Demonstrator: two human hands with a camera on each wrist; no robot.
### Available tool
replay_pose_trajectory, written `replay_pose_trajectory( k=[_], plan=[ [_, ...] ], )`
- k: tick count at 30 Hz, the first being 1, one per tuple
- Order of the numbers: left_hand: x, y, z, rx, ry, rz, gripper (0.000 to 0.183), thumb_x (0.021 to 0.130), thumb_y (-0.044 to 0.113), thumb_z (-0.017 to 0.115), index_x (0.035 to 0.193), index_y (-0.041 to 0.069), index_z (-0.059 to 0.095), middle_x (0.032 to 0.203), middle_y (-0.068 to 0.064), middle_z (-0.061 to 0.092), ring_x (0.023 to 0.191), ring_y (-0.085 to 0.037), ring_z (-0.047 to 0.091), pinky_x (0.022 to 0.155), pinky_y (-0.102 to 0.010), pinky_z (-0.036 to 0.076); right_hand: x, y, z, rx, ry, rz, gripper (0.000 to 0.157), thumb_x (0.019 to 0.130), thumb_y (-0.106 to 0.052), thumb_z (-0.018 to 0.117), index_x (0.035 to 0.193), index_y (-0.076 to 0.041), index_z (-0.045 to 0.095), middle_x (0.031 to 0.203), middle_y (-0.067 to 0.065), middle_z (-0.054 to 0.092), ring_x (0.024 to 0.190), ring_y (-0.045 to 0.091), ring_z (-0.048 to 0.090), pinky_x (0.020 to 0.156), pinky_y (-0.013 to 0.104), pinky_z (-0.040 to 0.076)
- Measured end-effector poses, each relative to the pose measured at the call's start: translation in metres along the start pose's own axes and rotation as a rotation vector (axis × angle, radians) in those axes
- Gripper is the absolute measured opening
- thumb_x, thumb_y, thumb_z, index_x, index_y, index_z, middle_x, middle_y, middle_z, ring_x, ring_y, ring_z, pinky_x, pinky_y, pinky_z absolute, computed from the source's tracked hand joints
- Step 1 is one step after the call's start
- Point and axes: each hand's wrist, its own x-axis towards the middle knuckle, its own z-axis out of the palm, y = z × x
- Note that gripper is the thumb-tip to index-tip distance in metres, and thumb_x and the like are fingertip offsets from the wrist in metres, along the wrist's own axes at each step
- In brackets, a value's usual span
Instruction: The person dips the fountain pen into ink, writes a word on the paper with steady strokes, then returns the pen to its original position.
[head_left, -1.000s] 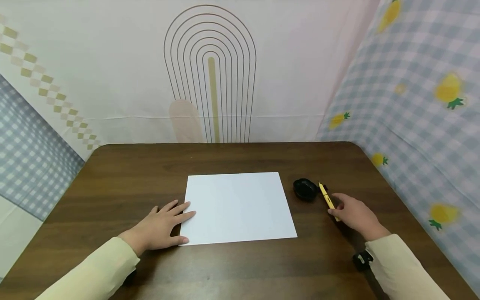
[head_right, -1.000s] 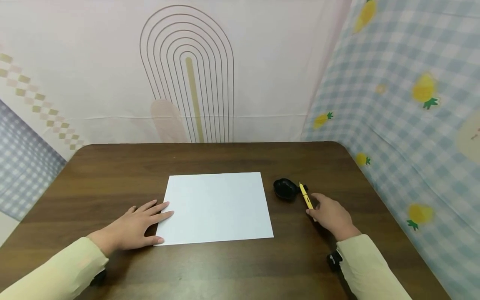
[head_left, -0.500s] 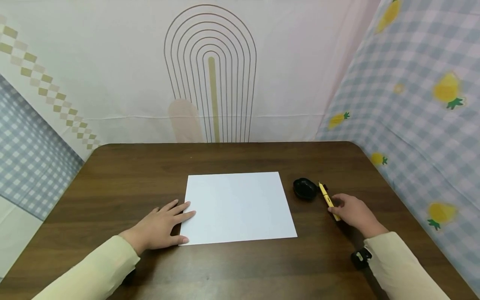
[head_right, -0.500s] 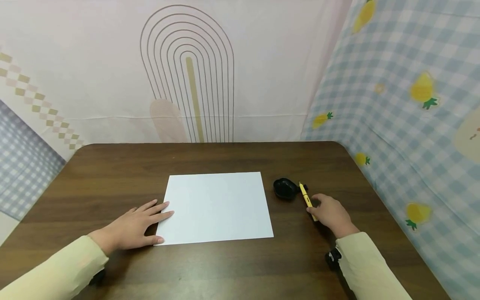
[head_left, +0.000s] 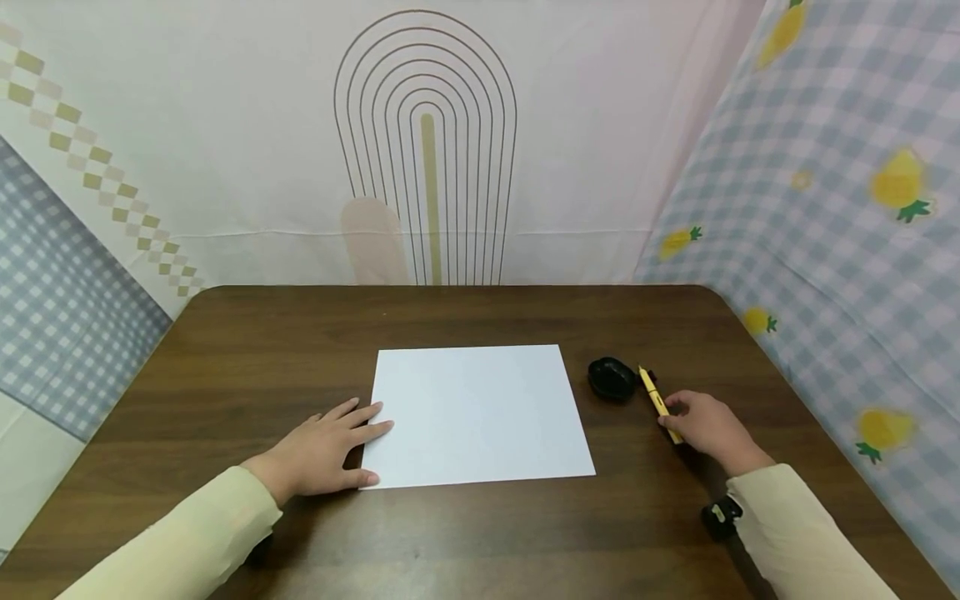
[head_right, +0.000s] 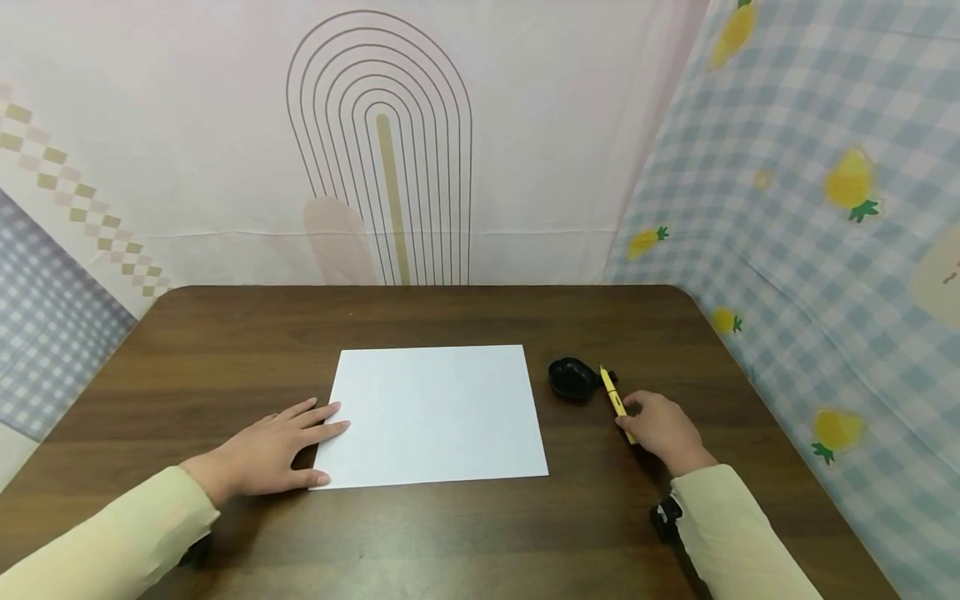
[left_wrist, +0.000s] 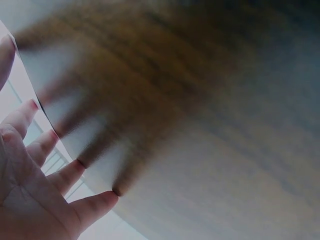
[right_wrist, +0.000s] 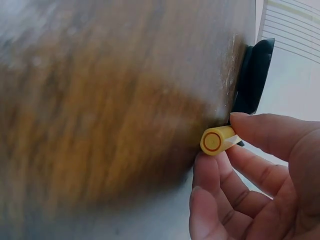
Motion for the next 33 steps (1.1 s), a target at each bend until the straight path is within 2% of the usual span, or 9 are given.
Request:
replay_pose_trajectory(
  k=[10, 24, 33],
  plan=[
    [0.0005, -0.0004, 0.0013, 0.002, -0.005, -0.004, 0.073, 0.086, 0.061, 0.06, 0.146, 0.024, 0.045, 0.155, -0.009, 0.034, 0.14, -0.042, 0.028, 0.094, -0.073, 0.033, 0.0002, 0.0016, 0.0014, -0.007, 0.018, -0.014, 0.038, 0.093, -0.016, 0.06, 0.122, 0.008, 0.058, 0.101, 0.022, 0.064, 0.072, 0.019, 0.058, 0.059, 0.034, 0.047],
    [-0.0005, -0.0001, 0.0014, 0.013, 0.011, 0.003, 0.072, 0.086, 0.06, 0.06, 0.146, 0.024, 0.045, 0.154, -0.009, 0.035, 0.14, -0.042, 0.029, 0.093, -0.073, 0.034, -0.0056, 0.0001, -0.001, 0.045, 0.07, -0.002, 0.041, 0.094, -0.018, 0.055, 0.127, 0.005, 0.055, 0.099, 0.02, 0.065, 0.068, 0.017, 0.059, 0.056, 0.032, 0.046],
    [-0.0011, -0.0003, 0.0016, 0.004, 0.006, -0.001, 0.072, 0.086, 0.062, 0.059, 0.147, 0.025, 0.045, 0.155, -0.008, 0.033, 0.141, -0.041, 0.028, 0.094, -0.072, 0.033, -0.0057, -0.0004, -0.0009, 0.057, 0.119, -0.04, 0.041, 0.094, -0.019, 0.056, 0.127, 0.005, 0.056, 0.102, 0.022, 0.064, 0.071, 0.019, 0.058, 0.057, 0.032, 0.046]
  ],
)
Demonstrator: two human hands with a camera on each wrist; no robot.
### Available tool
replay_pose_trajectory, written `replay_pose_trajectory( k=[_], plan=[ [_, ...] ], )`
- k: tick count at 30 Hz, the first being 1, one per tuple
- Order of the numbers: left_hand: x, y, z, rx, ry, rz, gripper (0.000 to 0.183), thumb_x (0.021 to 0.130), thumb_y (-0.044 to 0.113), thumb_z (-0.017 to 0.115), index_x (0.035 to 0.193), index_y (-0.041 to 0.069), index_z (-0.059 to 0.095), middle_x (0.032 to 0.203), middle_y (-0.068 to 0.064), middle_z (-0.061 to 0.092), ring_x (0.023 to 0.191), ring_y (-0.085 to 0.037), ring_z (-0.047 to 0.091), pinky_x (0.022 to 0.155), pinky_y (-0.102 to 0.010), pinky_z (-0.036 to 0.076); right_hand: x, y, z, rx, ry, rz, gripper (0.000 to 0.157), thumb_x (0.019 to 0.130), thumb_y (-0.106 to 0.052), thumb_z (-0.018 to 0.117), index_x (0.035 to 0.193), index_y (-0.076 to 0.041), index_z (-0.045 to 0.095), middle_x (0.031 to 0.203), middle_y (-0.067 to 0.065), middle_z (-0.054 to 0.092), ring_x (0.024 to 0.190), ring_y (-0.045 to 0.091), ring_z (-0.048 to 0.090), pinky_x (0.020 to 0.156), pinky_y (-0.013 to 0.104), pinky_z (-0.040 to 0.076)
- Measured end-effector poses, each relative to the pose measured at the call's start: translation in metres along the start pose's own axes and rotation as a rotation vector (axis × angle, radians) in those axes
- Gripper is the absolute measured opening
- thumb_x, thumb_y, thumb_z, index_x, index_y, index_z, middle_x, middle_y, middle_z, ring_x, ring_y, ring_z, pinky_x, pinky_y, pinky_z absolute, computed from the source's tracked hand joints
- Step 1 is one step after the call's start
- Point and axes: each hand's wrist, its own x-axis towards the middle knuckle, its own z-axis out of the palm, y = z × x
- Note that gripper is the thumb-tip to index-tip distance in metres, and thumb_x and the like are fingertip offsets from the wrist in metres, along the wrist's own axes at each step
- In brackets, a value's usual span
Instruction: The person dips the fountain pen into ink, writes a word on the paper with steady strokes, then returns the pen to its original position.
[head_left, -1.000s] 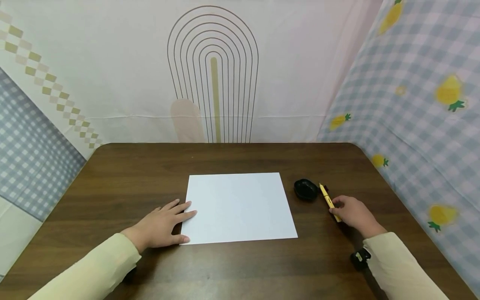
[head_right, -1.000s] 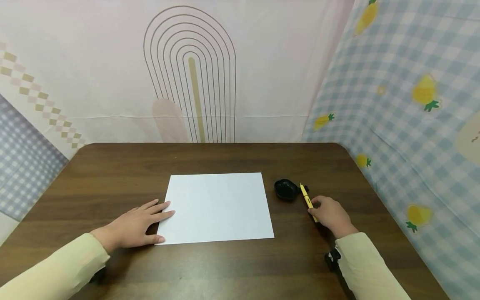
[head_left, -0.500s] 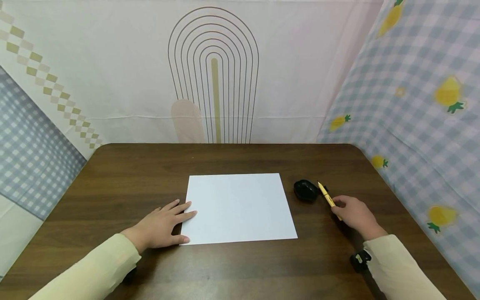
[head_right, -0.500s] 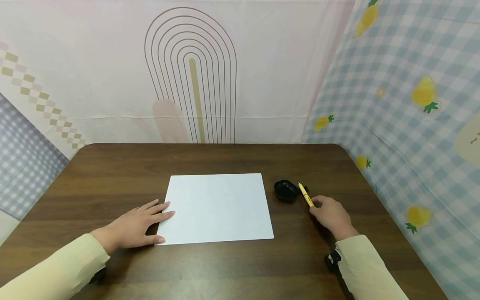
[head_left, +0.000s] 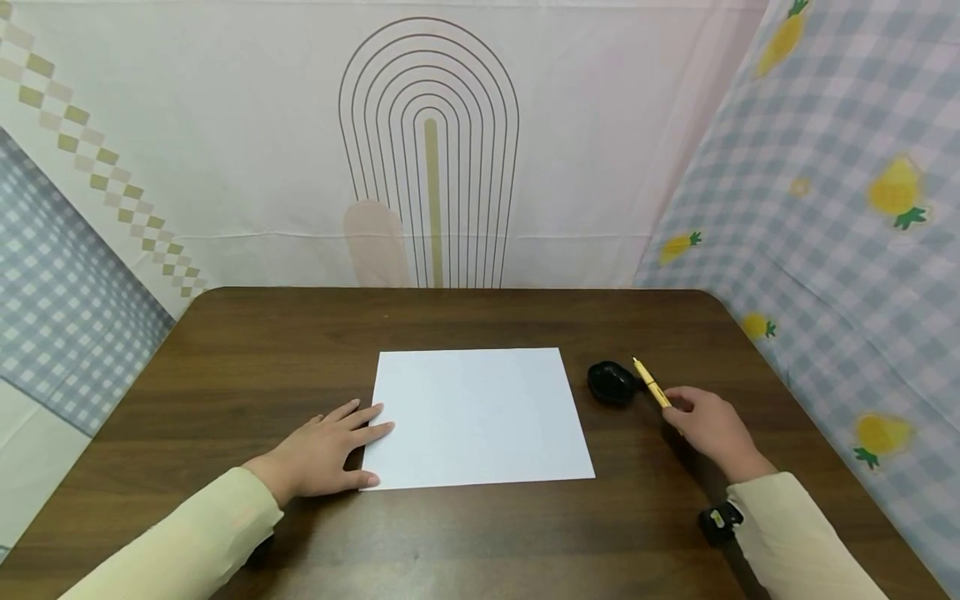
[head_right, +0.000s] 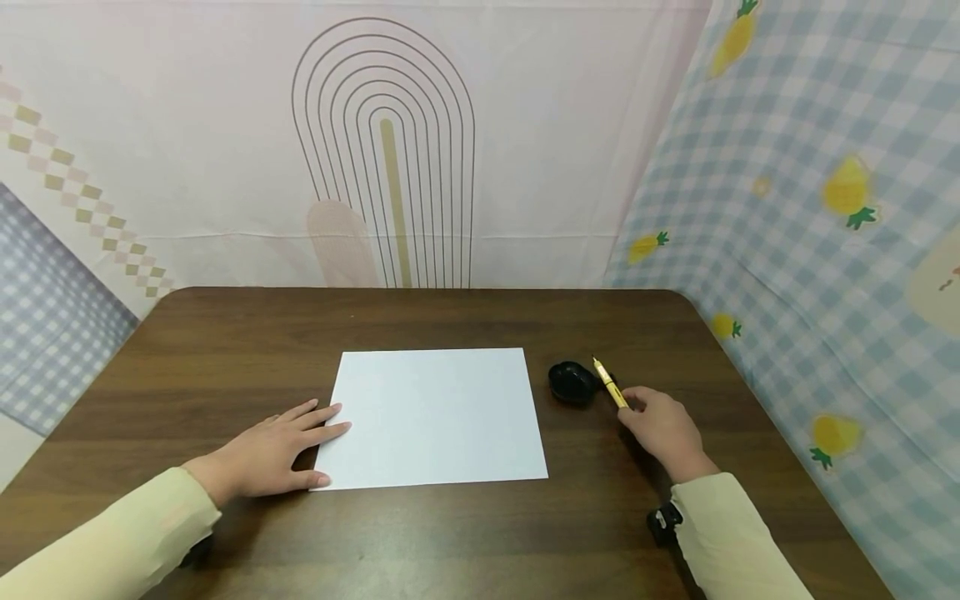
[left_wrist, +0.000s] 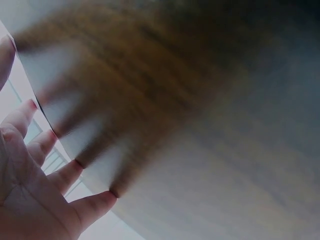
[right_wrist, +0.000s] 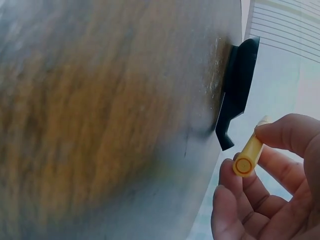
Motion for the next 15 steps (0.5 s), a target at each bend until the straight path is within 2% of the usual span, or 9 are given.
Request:
replay_pose_trajectory(
  k=[9, 15],
  plan=[
    [-0.0002, -0.0007, 0.0012, -0.006, 0.005, 0.0, 0.072, 0.086, 0.062, 0.059, 0.147, 0.025, 0.044, 0.155, -0.008, 0.033, 0.141, -0.041, 0.027, 0.096, -0.073, 0.032, -0.0043, -0.0039, -0.0019, -0.002, 0.04, -0.033, 0.041, 0.095, -0.023, 0.056, 0.126, 0.003, 0.059, 0.087, 0.011, 0.063, 0.067, 0.02, 0.049, 0.055, 0.031, 0.039],
    [0.0001, -0.001, 0.0013, -0.008, 0.001, 0.001, 0.072, 0.086, 0.062, 0.059, 0.147, 0.025, 0.044, 0.155, -0.008, 0.033, 0.141, -0.041, 0.027, 0.096, -0.072, 0.031, -0.0048, -0.0064, -0.003, 0.01, 0.054, -0.031, 0.04, 0.095, -0.024, 0.058, 0.125, 0.003, 0.061, 0.103, 0.019, 0.066, 0.074, 0.021, 0.051, 0.058, 0.03, 0.04]
  ],
)
